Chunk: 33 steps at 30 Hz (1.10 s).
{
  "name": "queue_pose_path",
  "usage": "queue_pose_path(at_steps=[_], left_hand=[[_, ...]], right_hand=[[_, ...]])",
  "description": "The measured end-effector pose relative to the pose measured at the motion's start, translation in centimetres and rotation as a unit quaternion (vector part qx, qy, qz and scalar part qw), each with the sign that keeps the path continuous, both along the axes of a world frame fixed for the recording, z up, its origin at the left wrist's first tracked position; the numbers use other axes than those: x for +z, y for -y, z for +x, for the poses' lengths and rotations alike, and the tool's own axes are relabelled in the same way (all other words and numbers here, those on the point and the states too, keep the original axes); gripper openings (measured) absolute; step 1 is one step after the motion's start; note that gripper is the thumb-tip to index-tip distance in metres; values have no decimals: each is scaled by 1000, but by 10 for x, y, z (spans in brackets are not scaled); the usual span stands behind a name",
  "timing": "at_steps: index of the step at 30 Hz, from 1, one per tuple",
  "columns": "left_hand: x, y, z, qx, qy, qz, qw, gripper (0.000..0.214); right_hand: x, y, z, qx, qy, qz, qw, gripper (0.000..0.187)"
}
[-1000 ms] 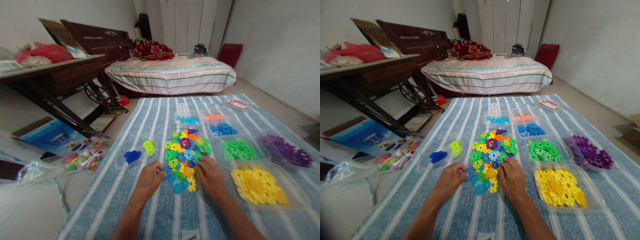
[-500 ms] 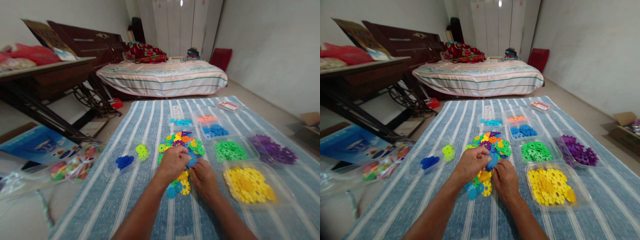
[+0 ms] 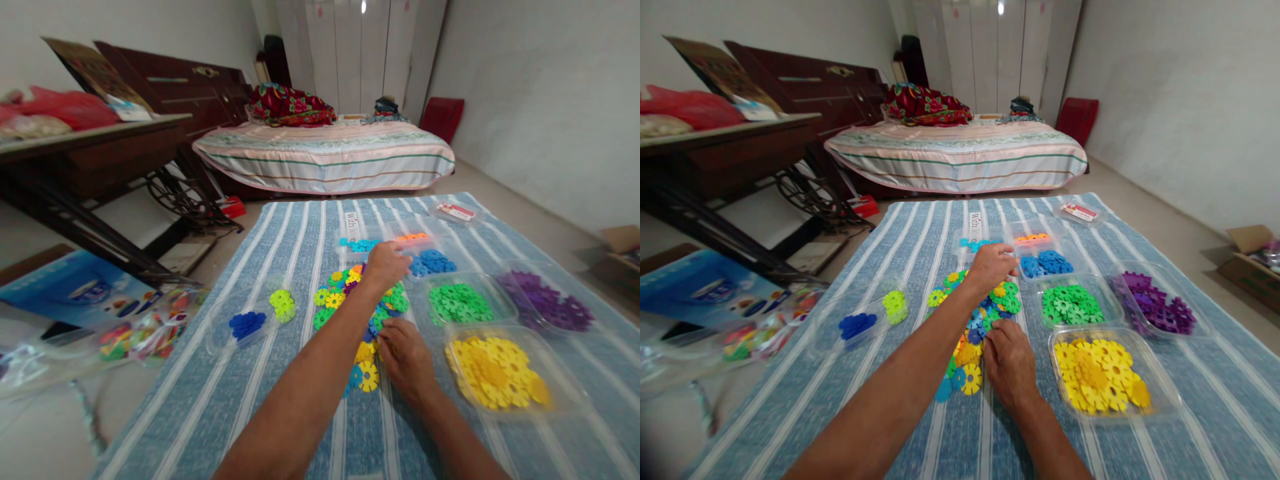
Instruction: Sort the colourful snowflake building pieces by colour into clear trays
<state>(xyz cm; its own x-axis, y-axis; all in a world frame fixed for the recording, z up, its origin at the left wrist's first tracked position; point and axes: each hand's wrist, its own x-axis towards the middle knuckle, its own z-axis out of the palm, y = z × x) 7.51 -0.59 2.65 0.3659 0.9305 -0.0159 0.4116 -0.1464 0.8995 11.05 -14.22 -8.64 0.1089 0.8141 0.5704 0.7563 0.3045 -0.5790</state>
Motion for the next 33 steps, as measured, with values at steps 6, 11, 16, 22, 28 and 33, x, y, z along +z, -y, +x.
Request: queue_pose_path(at_steps=[6, 11, 16, 22, 28, 33], left_hand=[[-12, 11, -63, 8, -75, 48, 996, 14], [-15, 49, -128, 3, -159, 63, 985, 14], [-24, 90, -167, -9, -246, 38, 968, 15], [-34, 123, -172, -4, -325, 14, 945, 10], [-37, 133, -166, 1, -333, 3, 943, 13], [-40, 131, -163, -10, -294, -26, 955, 6]], right_hand=[[2, 1, 0, -1, 9, -10, 1000, 17], [1, 1, 2, 5, 10, -11, 1000, 18], [-1, 2, 4, 2, 10, -6, 1000, 18], [-2, 3, 5, 5, 16, -2, 1000, 16], [-1, 3, 6, 3, 18, -9, 1000, 15], [-2, 3, 5, 9, 22, -6, 1000, 15]])
